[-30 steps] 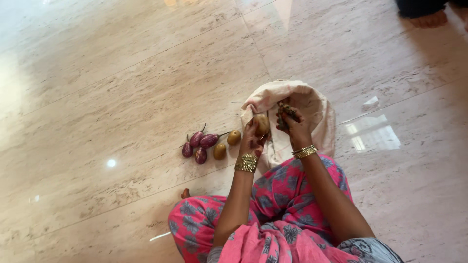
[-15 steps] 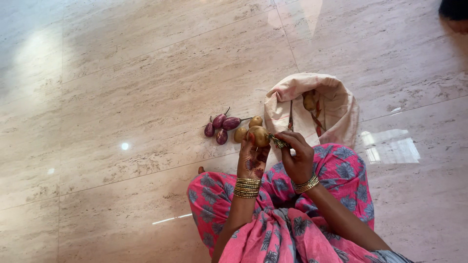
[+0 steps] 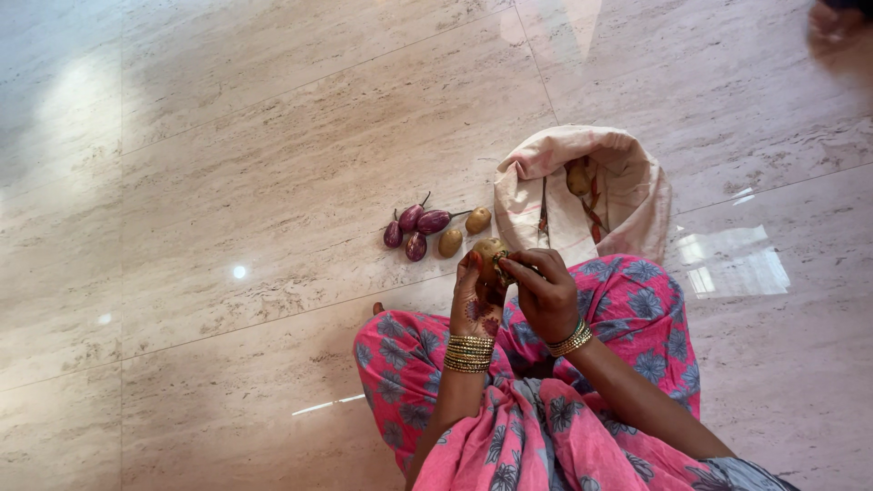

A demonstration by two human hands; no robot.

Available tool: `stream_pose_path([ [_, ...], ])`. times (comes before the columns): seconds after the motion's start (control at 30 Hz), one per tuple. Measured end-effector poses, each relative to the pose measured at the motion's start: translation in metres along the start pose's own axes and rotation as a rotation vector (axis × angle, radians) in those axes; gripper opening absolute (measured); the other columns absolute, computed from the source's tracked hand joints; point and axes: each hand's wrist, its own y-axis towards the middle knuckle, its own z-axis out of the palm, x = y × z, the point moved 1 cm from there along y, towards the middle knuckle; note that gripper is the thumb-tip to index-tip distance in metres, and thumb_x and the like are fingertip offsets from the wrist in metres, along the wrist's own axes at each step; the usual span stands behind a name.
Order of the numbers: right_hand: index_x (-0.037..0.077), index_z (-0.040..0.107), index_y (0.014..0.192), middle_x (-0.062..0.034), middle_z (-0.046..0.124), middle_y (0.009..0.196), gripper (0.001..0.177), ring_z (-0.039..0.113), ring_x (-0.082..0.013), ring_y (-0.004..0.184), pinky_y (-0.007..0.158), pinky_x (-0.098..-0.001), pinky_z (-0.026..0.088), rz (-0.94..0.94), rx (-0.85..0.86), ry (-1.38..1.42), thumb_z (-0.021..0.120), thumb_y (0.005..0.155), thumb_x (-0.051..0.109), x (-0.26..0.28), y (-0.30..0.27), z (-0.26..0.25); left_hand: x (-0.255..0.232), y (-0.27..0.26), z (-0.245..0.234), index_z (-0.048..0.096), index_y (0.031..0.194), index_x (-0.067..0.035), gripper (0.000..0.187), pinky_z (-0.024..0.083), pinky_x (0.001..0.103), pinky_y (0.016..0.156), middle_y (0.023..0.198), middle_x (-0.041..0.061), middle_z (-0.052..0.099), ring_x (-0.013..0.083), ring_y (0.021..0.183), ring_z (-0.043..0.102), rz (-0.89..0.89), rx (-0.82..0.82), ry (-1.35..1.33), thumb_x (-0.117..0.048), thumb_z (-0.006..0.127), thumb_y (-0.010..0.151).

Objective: The person sits on the floor and peels small purple eggplants and potatoes using a small knife. They handle the vegetables one at a time, rotating them to remove the skin, and place the peeled items into a cloth bag.

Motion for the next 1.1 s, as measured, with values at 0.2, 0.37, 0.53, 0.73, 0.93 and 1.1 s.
stream_pose_path([
  [0.2, 0.005, 0.075, 0.114, -0.0101, 0.069, 0.111, 0.035, 0.067, -0.0281, 0.102, 0.086, -0.0375, 0.057, 0.057, -0.015, 0.01, 0.066, 0.084, -0.012, -0.004, 0.0, 0.001, 0.003, -0.013, 0.004, 0.065, 0.13, -0.013, 0.039, 0.056, 0.028, 0.083, 0.12, 0.004, 0.071, 0.0155, 0.107, 0.069, -0.043, 0.032, 0.068, -0.029, 0.071, 0.096],
  [0.37, 0.004, 0.074, 0.114, -0.0111, 0.069, 0.112, 0.037, 0.067, -0.0309, 0.104, 0.087, -0.0398, 0.057, -0.094, 0.053, -0.023, 0.067, 0.08, -0.01, -0.002, -0.011, 0.003, -0.001, -0.004, -0.01, 0.064, 0.123, -0.007, 0.042, 0.06, 0.033, 0.088, 0.109, 0.008, 0.072, 0.0202, 0.1, 0.07, -0.146, 0.072, -0.155, -0.039, 0.072, 0.097],
  [0.53, 0.005, 0.074, 0.114, -0.0109, 0.069, 0.112, 0.037, 0.067, -0.0308, 0.105, 0.088, -0.0405, 0.058, -0.139, 0.029, -0.018, 0.066, 0.08, -0.011, 0.001, -0.012, 0.004, -0.005, -0.009, -0.013, 0.065, 0.122, -0.005, 0.042, 0.058, 0.033, 0.09, 0.108, 0.009, 0.074, 0.0211, 0.098, 0.071, -0.194, 0.083, -0.186, -0.04, 0.072, 0.099],
  [0.73, 0.005, 0.074, 0.114, -0.0101, 0.069, 0.111, 0.037, 0.067, -0.0293, 0.104, 0.088, -0.0386, 0.057, 0.027, -0.011, 0.041, 0.065, 0.083, -0.012, 0.005, 0.0, -0.004, -0.001, -0.023, 0.003, 0.064, 0.124, -0.005, 0.047, 0.057, 0.034, 0.095, 0.117, 0.008, 0.073, 0.021, 0.109, 0.071, -0.249, 0.04, -0.103, -0.042, 0.064, 0.095],
  [0.93, 0.005, 0.074, 0.114, -0.0107, 0.069, 0.112, 0.039, 0.067, -0.0305, 0.104, 0.087, -0.0396, 0.057, -0.107, 0.032, -0.02, 0.066, 0.079, -0.011, 0.005, -0.007, -0.004, 0.0, -0.021, -0.01, 0.06, 0.131, -0.005, 0.044, 0.057, 0.036, 0.099, 0.119, 0.01, 0.07, 0.0219, 0.11, 0.068, -0.127, 0.115, -0.114, -0.039, 0.064, 0.104],
  [1.1, 0.005, 0.074, 0.115, -0.0107, 0.069, 0.113, 0.038, 0.067, -0.0304, 0.104, 0.088, -0.0393, 0.057, -0.122, 0.022, -0.004, 0.067, 0.081, -0.011, 0.004, -0.009, -0.002, 0.0, -0.022, -0.011, 0.056, 0.14, -0.003, 0.044, 0.054, 0.034, 0.102, 0.126, 0.008, 0.067, 0.0189, 0.116, 0.065, 0.001, 0.197, 0.083, -0.03, 0.067, 0.107],
])
